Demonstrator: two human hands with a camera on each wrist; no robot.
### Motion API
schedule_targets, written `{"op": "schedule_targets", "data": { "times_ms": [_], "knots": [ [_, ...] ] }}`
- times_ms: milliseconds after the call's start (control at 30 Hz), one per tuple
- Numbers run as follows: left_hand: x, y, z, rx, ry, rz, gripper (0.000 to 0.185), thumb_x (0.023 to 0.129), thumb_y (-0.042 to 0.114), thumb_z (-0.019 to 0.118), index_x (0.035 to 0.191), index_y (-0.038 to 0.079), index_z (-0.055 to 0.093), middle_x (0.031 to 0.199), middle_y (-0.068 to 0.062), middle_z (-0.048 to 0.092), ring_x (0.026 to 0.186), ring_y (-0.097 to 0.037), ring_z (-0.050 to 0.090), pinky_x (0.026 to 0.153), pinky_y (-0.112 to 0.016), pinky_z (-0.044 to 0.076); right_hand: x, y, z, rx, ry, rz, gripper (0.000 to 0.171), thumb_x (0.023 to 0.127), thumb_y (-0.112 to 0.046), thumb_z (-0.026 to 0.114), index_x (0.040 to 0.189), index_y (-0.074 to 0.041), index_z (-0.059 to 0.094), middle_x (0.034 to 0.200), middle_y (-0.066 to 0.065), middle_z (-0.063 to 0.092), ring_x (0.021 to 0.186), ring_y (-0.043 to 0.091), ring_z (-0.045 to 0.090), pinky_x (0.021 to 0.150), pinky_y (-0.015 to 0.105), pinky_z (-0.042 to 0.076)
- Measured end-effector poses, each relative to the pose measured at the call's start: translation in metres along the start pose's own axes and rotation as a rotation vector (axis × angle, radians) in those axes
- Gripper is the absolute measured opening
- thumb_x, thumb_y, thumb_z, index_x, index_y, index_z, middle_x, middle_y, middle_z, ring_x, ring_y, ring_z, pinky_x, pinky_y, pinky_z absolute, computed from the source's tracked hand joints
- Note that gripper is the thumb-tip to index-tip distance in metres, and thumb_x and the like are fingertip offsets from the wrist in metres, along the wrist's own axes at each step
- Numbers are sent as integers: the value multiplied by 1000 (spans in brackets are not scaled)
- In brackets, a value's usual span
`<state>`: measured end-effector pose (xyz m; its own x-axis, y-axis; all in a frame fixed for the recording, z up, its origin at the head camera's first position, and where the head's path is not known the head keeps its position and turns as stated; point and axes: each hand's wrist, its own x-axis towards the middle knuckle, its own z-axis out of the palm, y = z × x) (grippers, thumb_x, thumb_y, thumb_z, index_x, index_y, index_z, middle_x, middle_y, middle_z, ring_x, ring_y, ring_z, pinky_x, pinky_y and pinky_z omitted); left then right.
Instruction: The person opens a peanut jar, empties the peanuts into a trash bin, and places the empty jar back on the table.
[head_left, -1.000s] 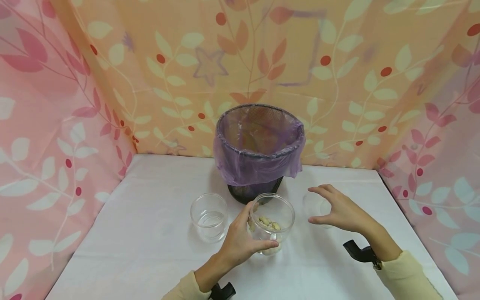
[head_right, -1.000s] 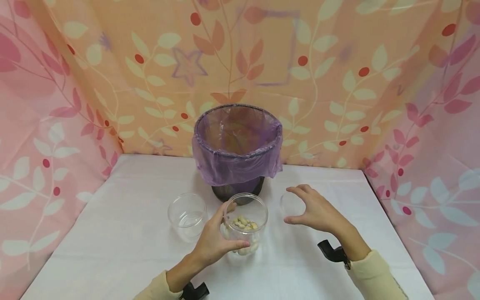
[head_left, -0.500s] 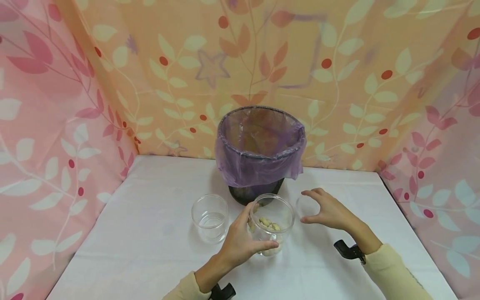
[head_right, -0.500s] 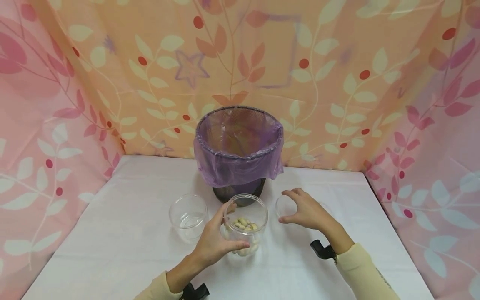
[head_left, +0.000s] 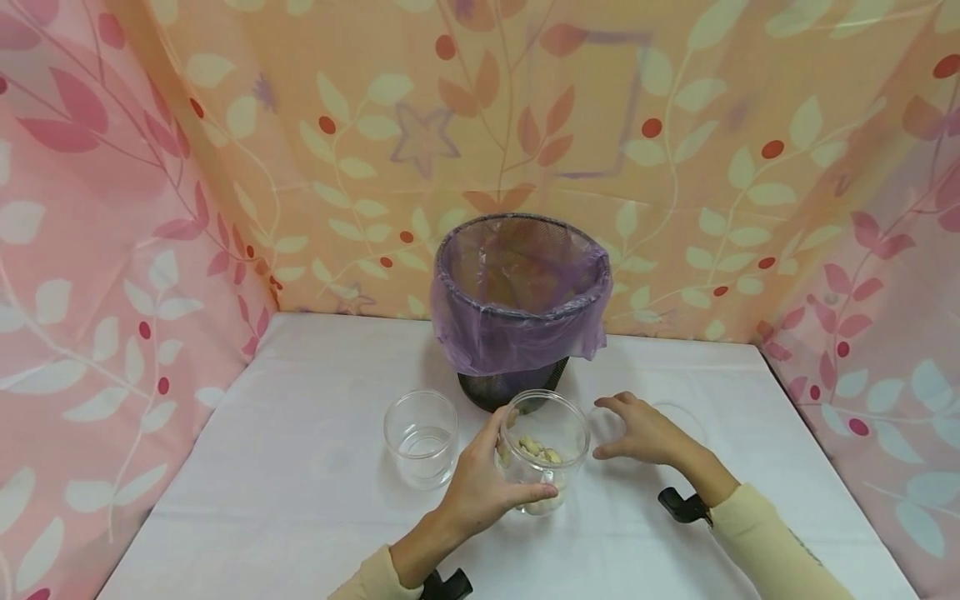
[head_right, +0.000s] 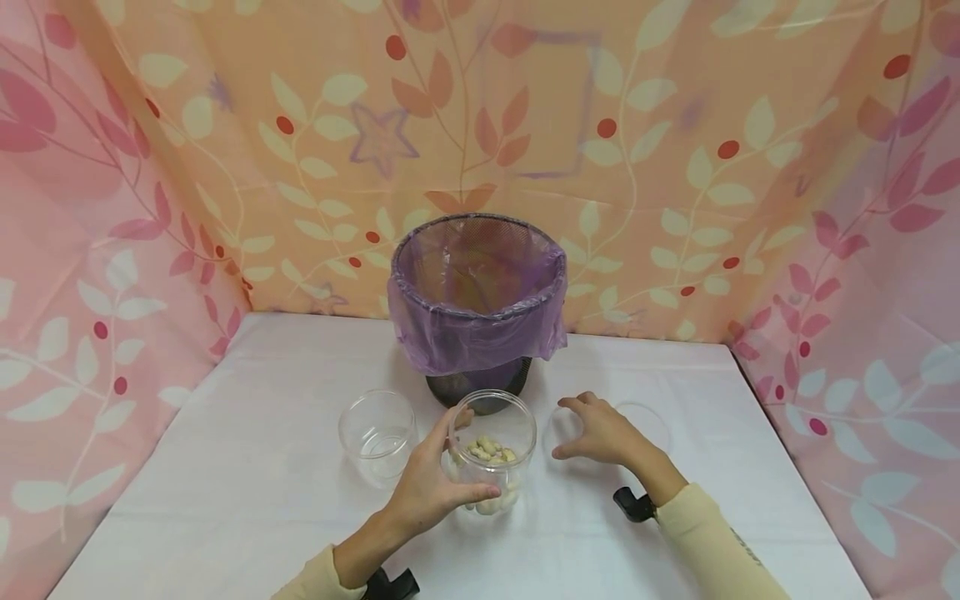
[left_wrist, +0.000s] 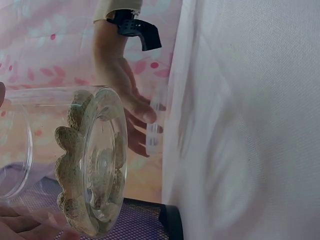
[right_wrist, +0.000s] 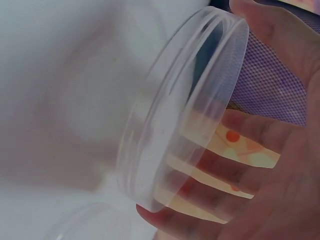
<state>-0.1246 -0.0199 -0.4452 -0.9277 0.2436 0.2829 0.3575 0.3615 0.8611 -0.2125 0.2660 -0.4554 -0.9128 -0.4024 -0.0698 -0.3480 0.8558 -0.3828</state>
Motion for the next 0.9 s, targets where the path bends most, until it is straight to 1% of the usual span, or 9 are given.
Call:
{"op": "schedule_targets", "data": {
  "times_ms": [200, 367, 500, 600, 767, 900],
  "knots": [
    [0, 0, 0, 18, 1, 2, 104, 63, 51, 87, 148, 20, 35, 144, -3, 51, 114, -23, 57, 95, -45, 49, 1, 2, 8, -20, -20, 7, 84, 66, -49, 84, 132, -4, 56, 125, 23, 55, 112, 42, 56, 88, 57, 50],
    [0, 1, -1, 29, -4, -12, 104, 63, 50, 88, 147, 19, 35, 144, -5, 51, 109, -20, 57, 94, -43, 49, 1, 3, 14, -28, -32, 14, 83, 66, -46, 85, 131, -4, 57, 123, 23, 56, 110, 41, 57, 87, 57, 50],
    [1, 2, -2, 21, -6, -26, 104, 63, 49, 88, 148, 18, 35, 144, -9, 51, 107, -21, 57, 94, -43, 48, 0, 4, 18, -35, -42, 20, 83, 65, -46, 86, 130, -3, 57, 121, 23, 57, 108, 41, 58, 87, 57, 51],
    [1, 2, -3, 8, -11, -36, 105, 63, 49, 88, 148, 17, 34, 145, -10, 51, 109, -23, 57, 94, -44, 48, -1, 4, 21, -48, -49, 32, 85, 64, -46, 87, 130, -2, 57, 121, 23, 57, 108, 41, 58, 87, 57, 51],
    [1, 2, -2, 5, -14, -47, 106, 63, 51, 87, 148, 18, 34, 144, -8, 51, 107, -20, 56, 92, -42, 48, -2, 2, 25, -66, -38, 29, 87, 62, -46, 88, 129, -1, 57, 121, 24, 57, 106, 41, 58, 85, 56, 51],
    [2, 2, -1, 18, -12, -47, 105, 63, 52, 87, 148, 20, 34, 143, -4, 52, 103, -17, 54, 90, -39, 48, -2, 1, 28, -89, -23, 33, 89, 60, -46, 89, 130, -2, 56, 121, 23, 56, 105, 40, 57, 81, 55, 52]
  ]
}}
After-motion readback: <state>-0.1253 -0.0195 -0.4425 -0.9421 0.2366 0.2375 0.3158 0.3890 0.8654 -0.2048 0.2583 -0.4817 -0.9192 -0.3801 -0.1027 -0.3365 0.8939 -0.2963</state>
